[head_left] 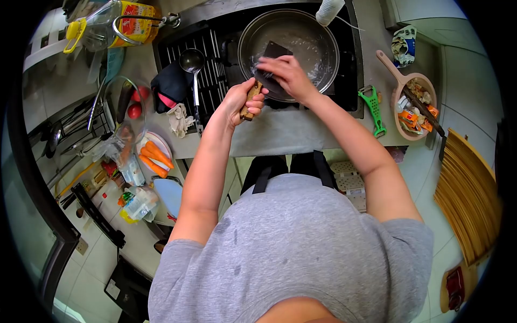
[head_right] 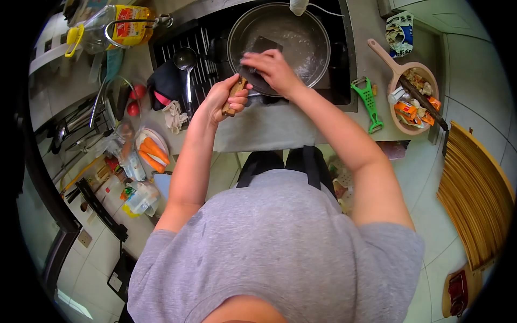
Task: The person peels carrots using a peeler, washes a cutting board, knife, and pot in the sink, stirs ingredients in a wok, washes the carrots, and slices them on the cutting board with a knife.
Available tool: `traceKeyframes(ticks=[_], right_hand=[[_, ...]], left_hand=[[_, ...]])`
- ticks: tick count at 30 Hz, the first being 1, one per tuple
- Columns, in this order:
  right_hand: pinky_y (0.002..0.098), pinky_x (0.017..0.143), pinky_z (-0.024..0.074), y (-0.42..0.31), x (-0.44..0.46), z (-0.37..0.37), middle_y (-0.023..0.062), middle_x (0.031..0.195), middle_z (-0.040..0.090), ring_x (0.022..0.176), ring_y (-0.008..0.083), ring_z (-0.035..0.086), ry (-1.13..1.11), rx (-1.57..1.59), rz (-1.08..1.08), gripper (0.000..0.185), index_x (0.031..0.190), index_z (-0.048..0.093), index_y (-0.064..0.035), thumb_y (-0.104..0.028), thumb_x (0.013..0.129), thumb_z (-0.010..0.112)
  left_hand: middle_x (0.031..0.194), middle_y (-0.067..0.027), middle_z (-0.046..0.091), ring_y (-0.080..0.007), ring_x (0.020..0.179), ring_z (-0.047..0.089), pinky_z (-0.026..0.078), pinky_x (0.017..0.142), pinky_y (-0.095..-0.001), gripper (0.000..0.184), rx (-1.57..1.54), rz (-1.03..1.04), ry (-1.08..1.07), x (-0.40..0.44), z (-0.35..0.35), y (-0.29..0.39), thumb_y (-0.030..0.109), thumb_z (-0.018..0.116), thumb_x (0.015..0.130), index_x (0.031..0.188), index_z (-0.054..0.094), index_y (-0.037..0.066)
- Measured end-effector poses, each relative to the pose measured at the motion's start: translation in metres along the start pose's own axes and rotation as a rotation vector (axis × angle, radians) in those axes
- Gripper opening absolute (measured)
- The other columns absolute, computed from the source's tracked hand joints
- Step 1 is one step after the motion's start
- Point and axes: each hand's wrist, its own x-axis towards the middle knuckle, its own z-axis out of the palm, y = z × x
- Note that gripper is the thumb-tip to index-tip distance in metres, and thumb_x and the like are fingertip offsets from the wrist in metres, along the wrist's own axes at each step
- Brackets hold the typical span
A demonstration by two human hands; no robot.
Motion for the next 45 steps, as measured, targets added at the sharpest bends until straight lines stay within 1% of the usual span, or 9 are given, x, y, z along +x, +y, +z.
traceKeyframes(ticks=[7, 9, 12, 21, 32, 38, 41, 44, 45], right_hand=[[0.0361, 0.107, 0.0382, 0.154, 0.002, 0.003, 0.0121, 0.141, 0.052, 0.127, 0.0306, 0.041, 0.076, -0.218, 0.363, 0.033, 0.118, 0.070, -0.0160, -0.015, 0.091, 0.050], [0.0379, 0.104, 0.0431, 0.144, -0.014, -0.005, 0.0163, 0.133, 0.058, 0.123, 0.0322, 0.050, -0.070, -0.657, 0.627, 0.037, 0.121, 0.066, -0.0119, -0.012, 0.087, 0.052], [0.0418, 0.100, 0.0448, 0.135, -0.023, -0.020, 0.0172, 0.120, 0.065, 0.113, 0.0322, 0.059, -0.038, -0.291, 0.839, 0.042, 0.122, 0.063, -0.0084, -0.006, 0.082, 0.053], [0.0359, 0.106, 0.0320, -0.047, -0.022, 0.006, 0.0060, 0.138, 0.056, 0.113, 0.0269, 0.050, 0.072, -0.007, 0.116, 0.058, 0.129, 0.061, -0.0188, 0.005, 0.077, 0.052], [0.0387, 0.101, 0.0434, 0.117, -0.028, 0.005, 0.0081, 0.136, 0.056, 0.118, 0.0364, 0.047, 0.004, -0.655, 0.658, 0.047, 0.125, 0.064, -0.0145, 0.000, 0.081, 0.054], [0.0403, 0.100, 0.0433, -0.023, -0.028, 0.015, 0.0056, 0.138, 0.055, 0.114, 0.0349, 0.048, 0.092, -0.281, 0.179, 0.058, 0.130, 0.060, -0.0167, 0.007, 0.078, 0.054], [0.0394, 0.099, 0.0441, 0.023, -0.043, 0.030, 0.0048, 0.141, 0.053, 0.112, 0.0343, 0.049, 0.024, -0.423, 0.064, 0.054, 0.130, 0.059, -0.0165, 0.004, 0.080, 0.056], [0.0383, 0.096, 0.0454, 0.090, -0.045, 0.018, 0.0098, 0.137, 0.056, 0.111, 0.0346, 0.050, 0.191, -0.082, 0.614, 0.045, 0.128, 0.059, -0.0099, -0.002, 0.084, 0.054], [0.0382, 0.096, 0.0456, 0.093, -0.042, 0.000, 0.0114, 0.135, 0.057, 0.111, 0.0350, 0.050, 0.060, -0.536, 0.284, 0.042, 0.127, 0.059, -0.0078, -0.004, 0.085, 0.053]], left_hand=[[0.064, -0.0007, 0.045, -0.0090, 0.050, 0.035, 0.033, 0.045, -0.0279, 0.039, 0.738, 0.179, 0.226, -0.030, 0.021, -0.008, 0.037, 0.042, 0.104, 0.094, 0.055, 0.002], [0.066, -0.0063, 0.056, -0.0178, 0.053, 0.053, 0.043, 0.050, -0.0349, 0.032, 1.386, 0.689, 0.464, -0.025, 0.018, -0.018, 0.033, 0.057, 0.097, 0.088, 0.057, 0.002], [0.075, -0.0119, 0.064, -0.0287, 0.067, 0.065, 0.050, 0.059, -0.0405, 0.028, 1.809, 1.044, 0.819, -0.022, 0.024, -0.034, 0.028, 0.070, 0.086, 0.085, 0.059, 0.002], [0.078, -0.0100, 0.066, -0.0298, 0.070, 0.067, 0.053, 0.060, -0.0419, 0.024, 2.005, 0.998, 0.905, 0.018, 0.010, -0.043, 0.022, 0.077, 0.074, 0.088, 0.065, 0.007], [0.083, -0.0060, 0.065, -0.0271, 0.074, 0.067, 0.053, 0.063, -0.0392, 0.028, 2.015, 0.900, 0.920, -0.026, 0.003, -0.049, 0.019, 0.079, 0.070, 0.093, 0.066, 0.010], [0.082, -0.0102, 0.066, -0.0294, 0.076, 0.067, 0.054, 0.066, -0.0399, 0.018, 2.029, 0.922, 0.926, -0.011, 0.005, -0.042, 0.015, 0.073, 0.073, 0.087, 0.064, 0.007], [0.082, -0.0094, 0.065, -0.0291, 0.077, 0.067, 0.054, 0.066, -0.0402, 0.020, 2.053, 0.935, 0.969, -0.024, 0.014, -0.045, 0.014, 0.073, 0.072, 0.088, 0.064, 0.008], [0.082, -0.0068, 0.064, -0.0267, 0.076, 0.066, 0.052, 0.065, -0.0394, 0.025, 2.021, 0.924, 1.057, -0.051, 0.009, -0.052, 0.015, 0.075, 0.070, 0.093, 0.065, 0.009], [0.082, -0.0068, 0.064, -0.0267, 0.076, 0.066, 0.052, 0.065, -0.0394, 0.025, 2.009, 0.927, 1.080, -0.057, 0.006, -0.052, 0.015, 0.075, 0.070, 0.093, 0.065, 0.009]])
